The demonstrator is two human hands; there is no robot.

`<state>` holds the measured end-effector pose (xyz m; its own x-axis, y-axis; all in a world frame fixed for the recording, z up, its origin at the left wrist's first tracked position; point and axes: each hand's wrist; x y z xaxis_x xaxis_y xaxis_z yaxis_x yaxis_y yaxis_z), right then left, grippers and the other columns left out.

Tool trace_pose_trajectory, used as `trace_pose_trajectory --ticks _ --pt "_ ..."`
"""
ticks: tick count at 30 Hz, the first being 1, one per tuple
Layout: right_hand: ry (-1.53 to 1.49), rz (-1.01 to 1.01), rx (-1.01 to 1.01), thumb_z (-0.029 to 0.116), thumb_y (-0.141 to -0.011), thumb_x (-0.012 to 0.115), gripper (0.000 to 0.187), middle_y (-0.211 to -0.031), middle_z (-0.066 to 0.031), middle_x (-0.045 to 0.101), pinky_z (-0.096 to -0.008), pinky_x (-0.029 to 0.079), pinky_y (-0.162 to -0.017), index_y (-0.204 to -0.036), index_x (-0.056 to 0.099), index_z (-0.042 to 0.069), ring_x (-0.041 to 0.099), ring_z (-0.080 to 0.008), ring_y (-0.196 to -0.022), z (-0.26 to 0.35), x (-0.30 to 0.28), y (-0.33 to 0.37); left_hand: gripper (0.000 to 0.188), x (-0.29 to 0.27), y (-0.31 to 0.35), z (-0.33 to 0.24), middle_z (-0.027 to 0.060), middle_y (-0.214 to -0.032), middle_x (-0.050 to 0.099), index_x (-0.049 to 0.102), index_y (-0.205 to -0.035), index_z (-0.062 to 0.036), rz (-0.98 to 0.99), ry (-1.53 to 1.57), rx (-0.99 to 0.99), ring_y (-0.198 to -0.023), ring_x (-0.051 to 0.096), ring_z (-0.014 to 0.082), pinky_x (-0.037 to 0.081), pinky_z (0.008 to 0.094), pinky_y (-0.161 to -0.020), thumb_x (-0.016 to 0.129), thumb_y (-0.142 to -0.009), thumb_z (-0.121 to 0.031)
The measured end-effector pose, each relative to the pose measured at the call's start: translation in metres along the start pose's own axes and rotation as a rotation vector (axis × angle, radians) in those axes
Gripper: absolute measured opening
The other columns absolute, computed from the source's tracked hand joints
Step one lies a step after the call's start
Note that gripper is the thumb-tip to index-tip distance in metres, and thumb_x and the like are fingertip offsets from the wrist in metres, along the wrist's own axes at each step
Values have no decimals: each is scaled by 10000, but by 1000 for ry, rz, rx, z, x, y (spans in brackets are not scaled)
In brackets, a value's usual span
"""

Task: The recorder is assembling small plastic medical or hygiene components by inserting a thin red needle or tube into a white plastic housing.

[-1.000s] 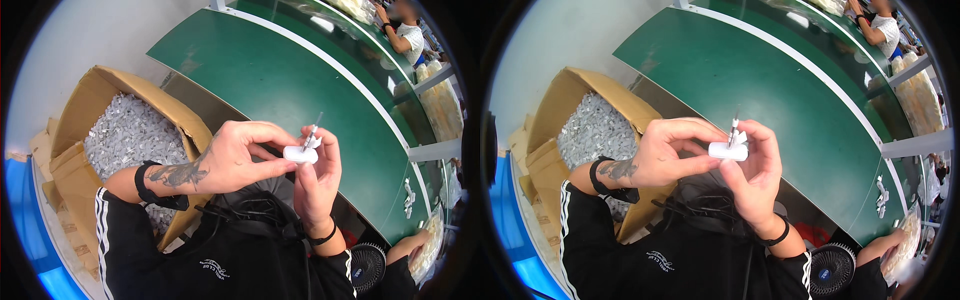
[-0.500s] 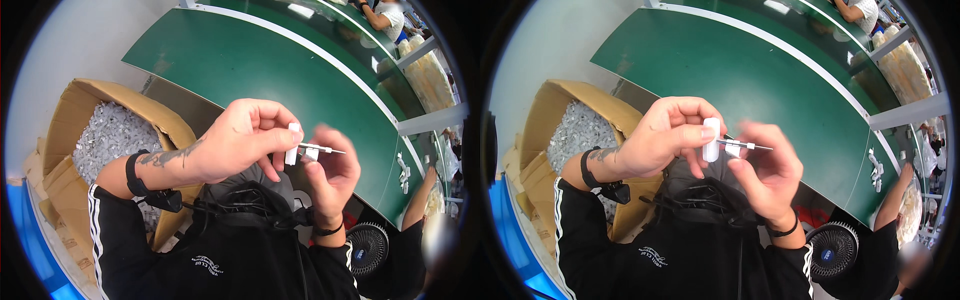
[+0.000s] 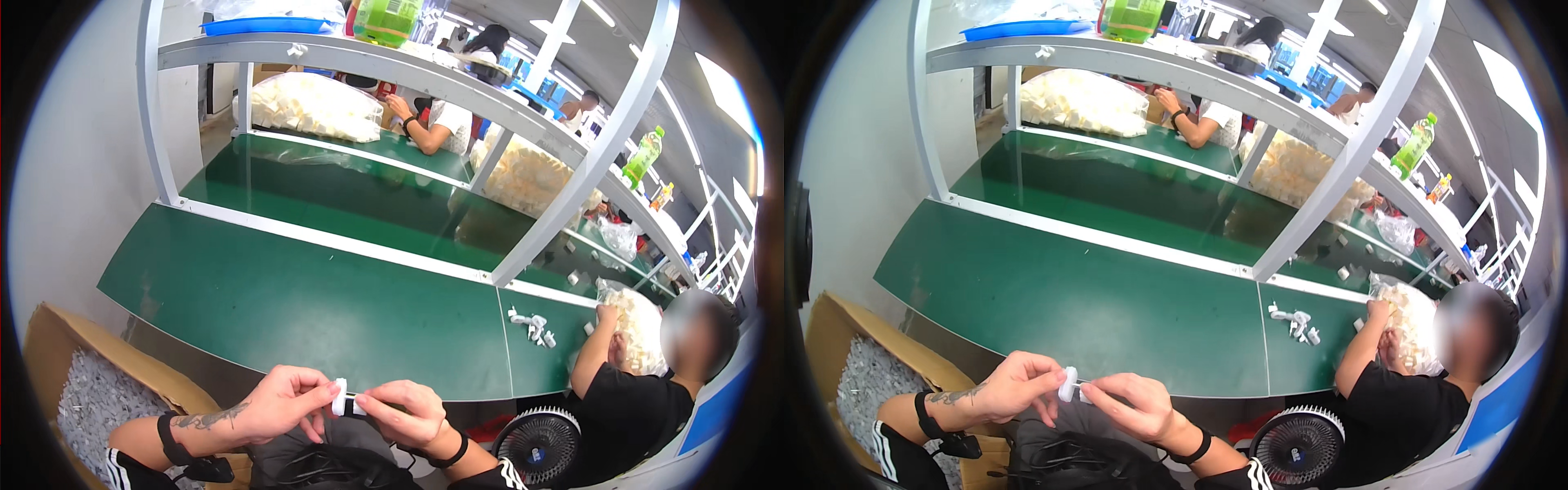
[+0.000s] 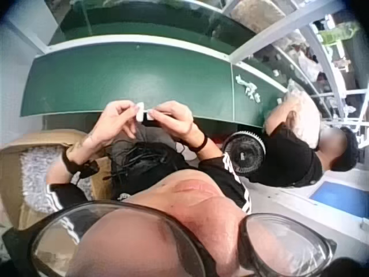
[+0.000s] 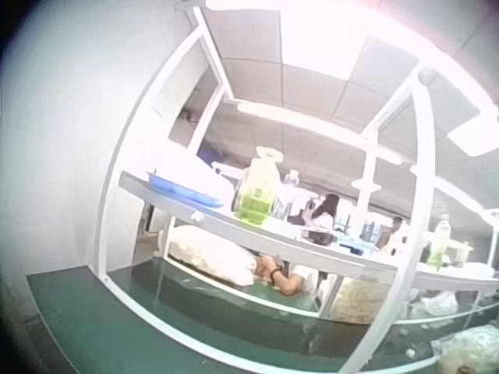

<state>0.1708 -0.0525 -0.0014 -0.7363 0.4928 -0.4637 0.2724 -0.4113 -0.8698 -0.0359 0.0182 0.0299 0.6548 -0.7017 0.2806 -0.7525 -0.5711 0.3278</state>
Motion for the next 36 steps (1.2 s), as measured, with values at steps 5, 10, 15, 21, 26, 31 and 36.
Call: trace_pose_trajectory --ticks 5,10,15,21,26,31,36 --pt "-107 -35 163 -111 -605 657 289 -761 -117 617 -319 508 -535 -864 699 11 611 -249 -625 -15 8 5 241 1 -4 -4 64 -662 581 516 -856 -10 58 68 32 -533 598 130 527 263 -439 497 -980 -216" --pt "-444 -167 642 -95 -763 627 162 -852 -139 614 -283 498 -583 -905 638 -18 592 -180 -659 -8 15 29 154 -1 -23 -5 31 -767 585 547 -908 -23 -99 -695 622 -614 545 61 454 200 -504 654 -875 -128" --pt "-1102 -328 907 -8 -854 619 96 -904 -136 608 -271 486 -667 -939 582 -32 596 -163 -726 1 40 31 297 -5 -17 -2 49 -887 605 661 -964 -36 -247 -904 850 -654 588 97 492 208 -515 801 -710 -102" --pt "-998 -343 897 50 -821 683 130 -888 -125 625 -277 482 -700 -886 595 -20 596 -156 -754 14 41 38 242 2 -12 13 44 -839 611 697 -968 -31 -207 -679 829 -584 570 66 475 197 -490 770 -737 -41" --pt "-1031 -371 852 73 -806 711 143 -872 -120 625 -272 480 -677 -861 604 -5 591 -147 -737 11 40 40 169 9 -10 10 47 -790 613 681 -870 -50 -202 -555 672 -578 586 177 481 297 -518 735 -762 -168" --pt "-1068 -387 949 88 -813 716 162 -863 -108 617 -268 477 -672 -852 578 13 586 -143 -733 12 36 42 129 11 -23 17 33 -767 604 678 -830 -73 -245 -592 758 -650 611 179 489 298 -534 724 -773 -179" --pt "-1176 -416 1019 110 -832 709 202 -882 -89 594 -266 471 -685 -862 523 37 569 -132 -760 16 37 36 144 12 -30 20 19 -786 610 697 -852 -74 -266 -601 849 -593 553 113 446 240 -491 762 -728 -111"
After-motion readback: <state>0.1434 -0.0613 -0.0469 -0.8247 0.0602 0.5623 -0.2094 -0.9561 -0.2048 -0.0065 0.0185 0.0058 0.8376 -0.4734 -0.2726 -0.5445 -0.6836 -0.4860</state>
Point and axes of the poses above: each hand's wrist, its own y-axis away from the middle knuckle, its own x-axis out of the palm, z = x × y
